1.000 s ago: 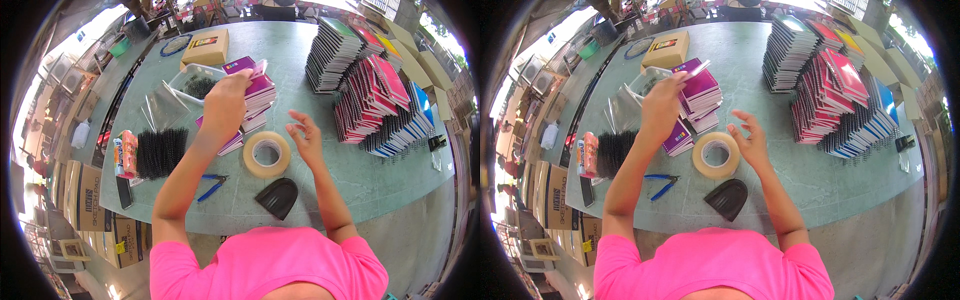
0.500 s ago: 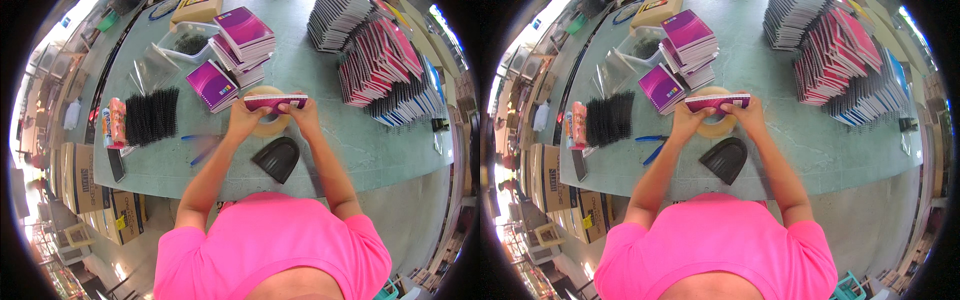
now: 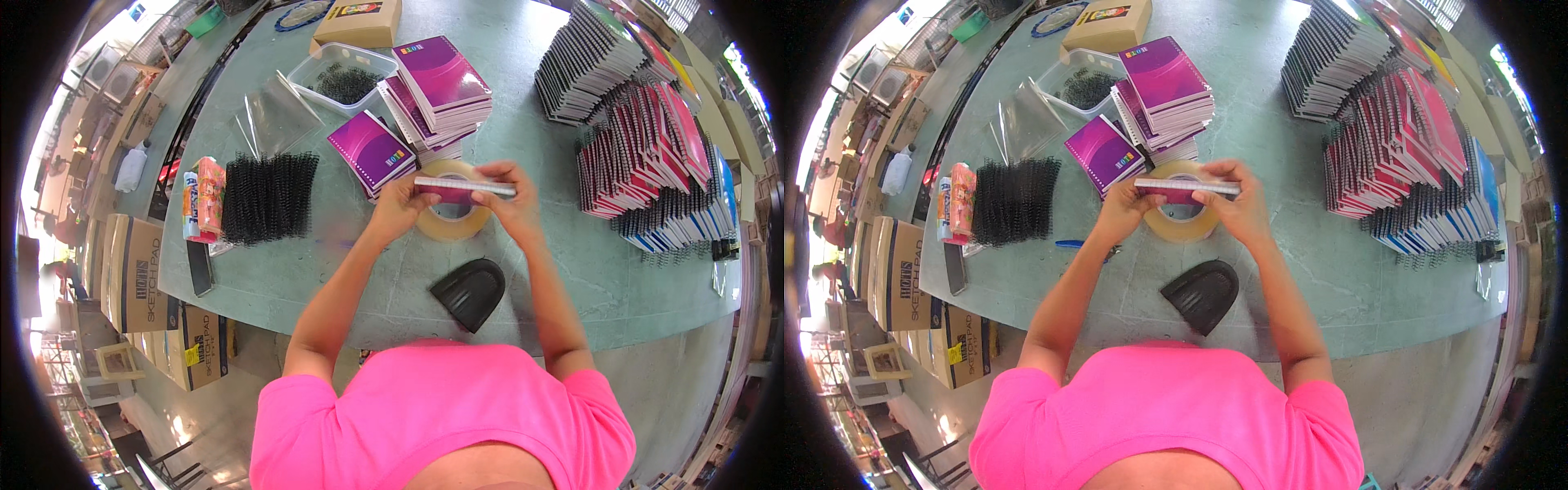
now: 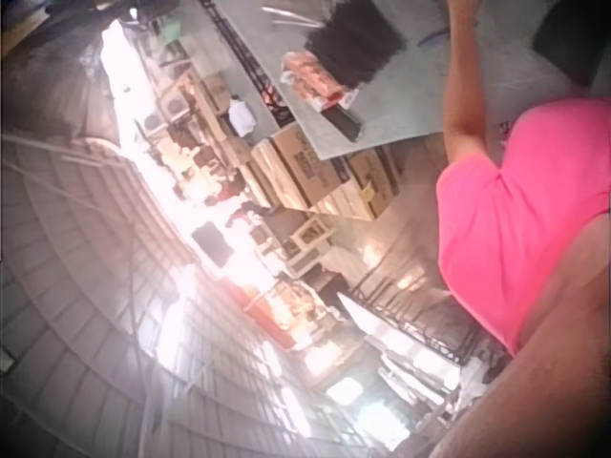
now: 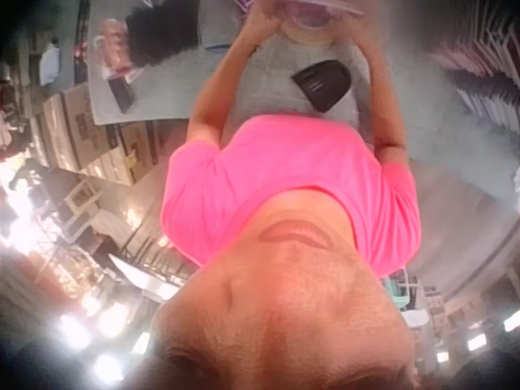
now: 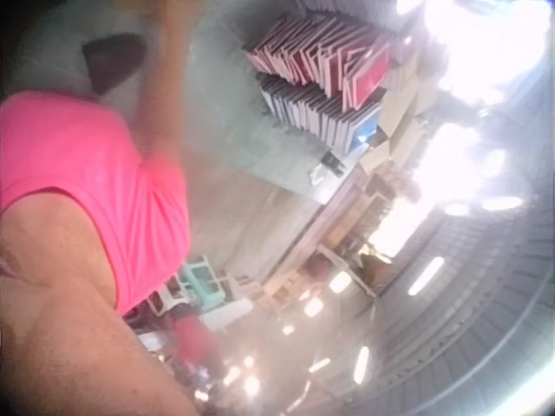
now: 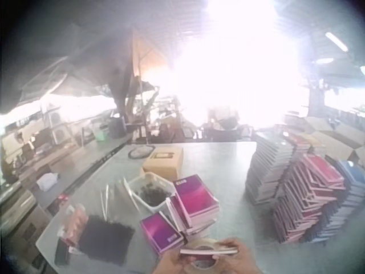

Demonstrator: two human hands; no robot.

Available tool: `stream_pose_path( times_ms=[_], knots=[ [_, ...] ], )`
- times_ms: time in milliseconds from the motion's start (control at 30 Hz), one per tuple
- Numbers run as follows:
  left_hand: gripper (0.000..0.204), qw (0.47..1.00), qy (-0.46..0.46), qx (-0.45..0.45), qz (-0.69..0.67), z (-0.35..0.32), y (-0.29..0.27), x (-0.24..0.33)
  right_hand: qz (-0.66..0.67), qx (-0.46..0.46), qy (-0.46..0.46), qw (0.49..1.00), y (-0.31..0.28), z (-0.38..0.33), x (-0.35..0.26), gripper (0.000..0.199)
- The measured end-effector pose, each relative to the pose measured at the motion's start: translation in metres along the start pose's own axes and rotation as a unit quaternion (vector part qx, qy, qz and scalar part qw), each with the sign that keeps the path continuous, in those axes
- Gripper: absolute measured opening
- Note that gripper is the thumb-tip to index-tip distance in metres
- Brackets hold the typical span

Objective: The person binds small purple notebooks by inserting a wire spiral into the pre-punched holes of each notebook by hand.

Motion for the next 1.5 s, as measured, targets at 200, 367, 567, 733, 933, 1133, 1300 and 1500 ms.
stream_pose_path(
  times_ms=[200,367,567,733,933,1133,1300,1500],
  knots=[
    [0.023,0.991,0.057,0.017,0.121,-0.015,0.01,0.004,-0.449,-0.074,-0.221,0.863,0.05,-0.011,-0.039,0.021],
    [0.031,0.947,0.008,0.166,0.273,-0.055,-0.006,0.024,-0.455,-0.155,-0.087,0.872,0.052,-0.005,-0.041,0.016],
    [0.02,0.912,0.077,0.168,0.366,-0.064,-0.023,0.043,-0.471,-0.154,-0.18,0.85,0.044,-0.002,-0.057,0.018],
    [0.013,0.825,0.01,0.343,0.449,-0.069,-0.121,0.064,-0.446,-0.208,-0.077,0.867,0.062,0.005,-0.04,0.02],
    [0.03,0.666,-0.223,0.303,0.644,-0.055,-0.182,0.007,-0.413,-0.185,-0.055,0.89,0.037,0.019,-0.006,0.018],
    [0.037,0.682,-0.279,0.208,0.643,-0.039,-0.193,0.01,-0.448,-0.207,-0.093,0.865,0.038,0.009,-0.042,0.016],
    [0.029,0.731,-0.228,0.28,0.579,-0.05,-0.2,0.031,-0.439,-0.225,-0.118,0.862,0.046,0.005,-0.043,0.013],
    [0.029,0.872,-0.067,0.28,0.397,-0.054,-0.126,0.102,-0.459,-0.233,-0.07,0.854,0.043,0.016,-0.04,0.015]
  ],
)
Point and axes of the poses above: each hand's wrist, its own z-axis towards the middle knuckle, its own y-axis out of the palm, x = y × z, the point moved 6 cm from there along z, towards the middle knuckle, and after that the axes turned 7 degrees about -x, right-handed, at the moved point
